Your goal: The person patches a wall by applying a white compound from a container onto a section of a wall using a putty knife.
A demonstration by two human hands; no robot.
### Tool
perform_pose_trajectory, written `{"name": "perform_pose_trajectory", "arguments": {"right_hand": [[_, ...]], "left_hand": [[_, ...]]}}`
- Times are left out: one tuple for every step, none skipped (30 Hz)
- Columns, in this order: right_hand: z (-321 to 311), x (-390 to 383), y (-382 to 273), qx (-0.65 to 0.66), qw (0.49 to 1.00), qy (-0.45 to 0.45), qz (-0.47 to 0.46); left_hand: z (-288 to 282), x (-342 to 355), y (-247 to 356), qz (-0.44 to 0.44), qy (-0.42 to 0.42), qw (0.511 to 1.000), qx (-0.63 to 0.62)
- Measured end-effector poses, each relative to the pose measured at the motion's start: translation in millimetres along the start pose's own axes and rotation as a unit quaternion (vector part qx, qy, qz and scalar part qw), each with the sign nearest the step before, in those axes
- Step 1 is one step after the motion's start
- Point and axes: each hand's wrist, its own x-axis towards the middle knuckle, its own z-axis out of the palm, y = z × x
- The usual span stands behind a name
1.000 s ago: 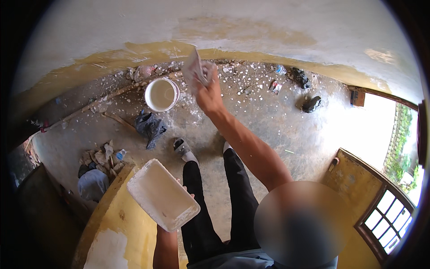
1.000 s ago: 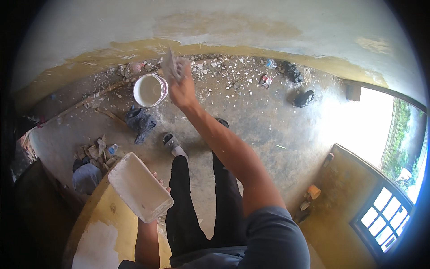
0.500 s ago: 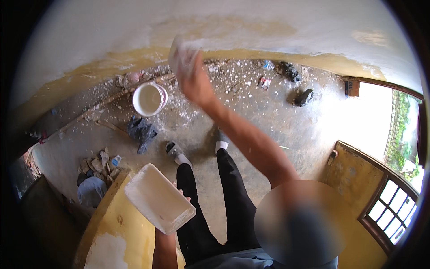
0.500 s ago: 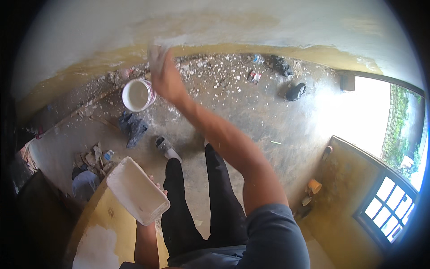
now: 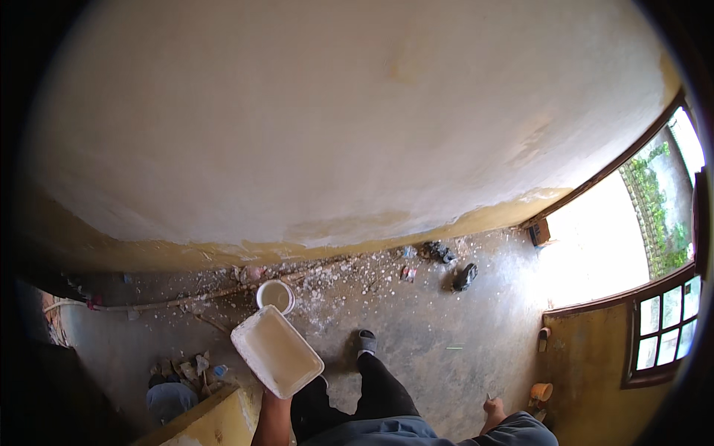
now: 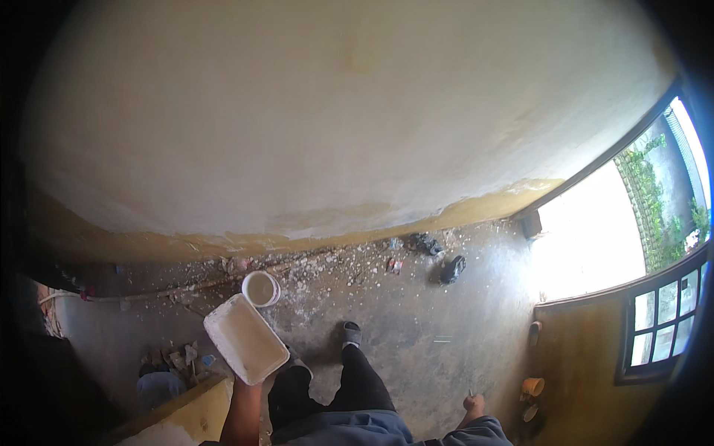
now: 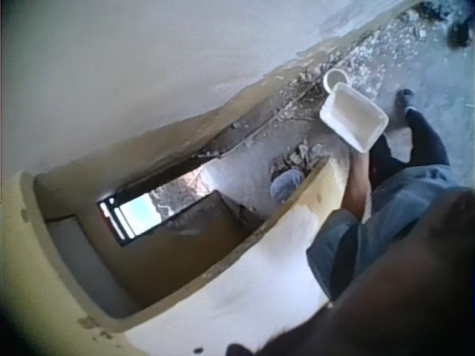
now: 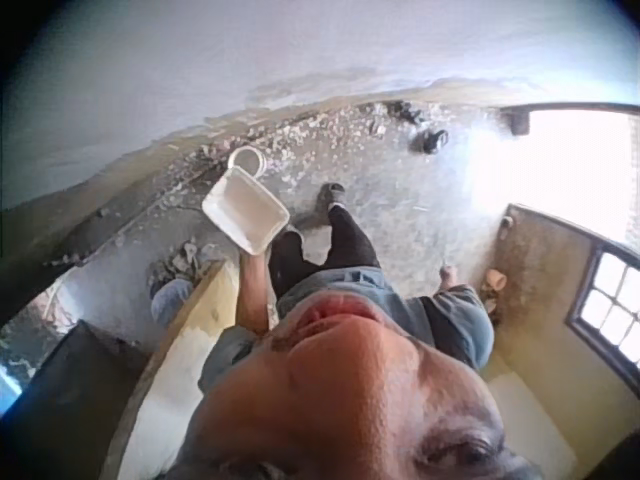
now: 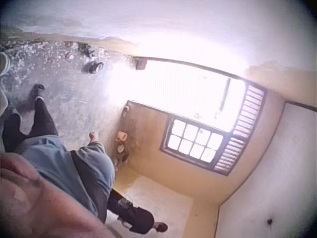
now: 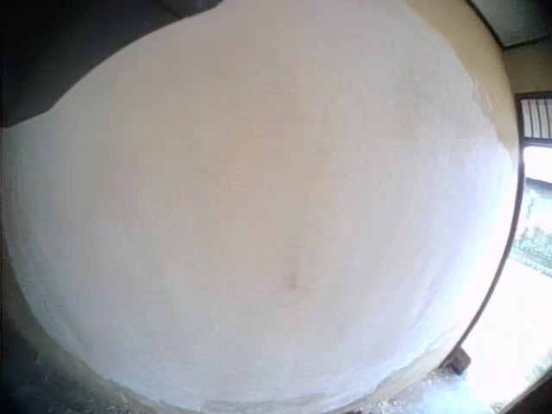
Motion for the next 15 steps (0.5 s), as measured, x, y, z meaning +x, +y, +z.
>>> {"name": "perform_pose_trajectory", "arguments": {"right_hand": [[-20,61,25,-0.009,0.999,0.027,-0.04],[-2,50,5,0.055,0.998,-0.006,-0.04],[0,32,-16,0.109,0.993,-0.037,-0.035],[-1,13,-38,0.119,0.986,0.024,-0.112],[-11,0,-65,0.121,0.969,0.092,-0.195],[-16,11,-91,0.059,0.928,0.145,-0.338],[-28,-13,-132,-0.004,0.874,0.203,-0.441],[-33,-32,-166,0.139,0.881,0.208,-0.402],[-45,-71,-197,0.23,0.874,0.186,-0.386],[-70,-106,-239,0.325,0.853,0.17,-0.372],[-84,-123,-270,0.363,0.808,0.161,-0.435],[-92,-141,-293,0.397,0.761,0.147,-0.492],[-110,-168,-316,0.421,0.725,0.148,-0.525],[-134,-207,-337,0.44,0.689,0.142,-0.558],[-175,-270,-346,0.504,0.675,0.059,-0.536]], "left_hand": [[0,-5,15,0.039,0.012,0.998,-0.039],[14,11,12,0.022,-0.006,1.0,-0.01],[28,24,6,0.005,-0.019,1.0,0.01],[40,35,1,-0.005,-0.032,0.999,0.021],[49,41,0,-0.008,-0.044,0.999,0.025],[59,41,3,-0.004,-0.052,0.998,0.018],[67,34,5,0.011,-0.053,0.998,0.029],[74,31,5,0.017,-0.055,0.998,0.026],[82,28,5,0.02,-0.058,0.998,0.026],[90,25,5,0.024,-0.067,0.997,0.026],[96,25,4,0.024,-0.068,0.997,0.027],[99,24,3,0.021,-0.069,0.997,0.027],[105,22,1,0.019,-0.072,0.997,0.027],[111,18,1,0.021,-0.075,0.997,0.025],[115,17,-4,0.014,-0.081,0.996,0.018]]}}
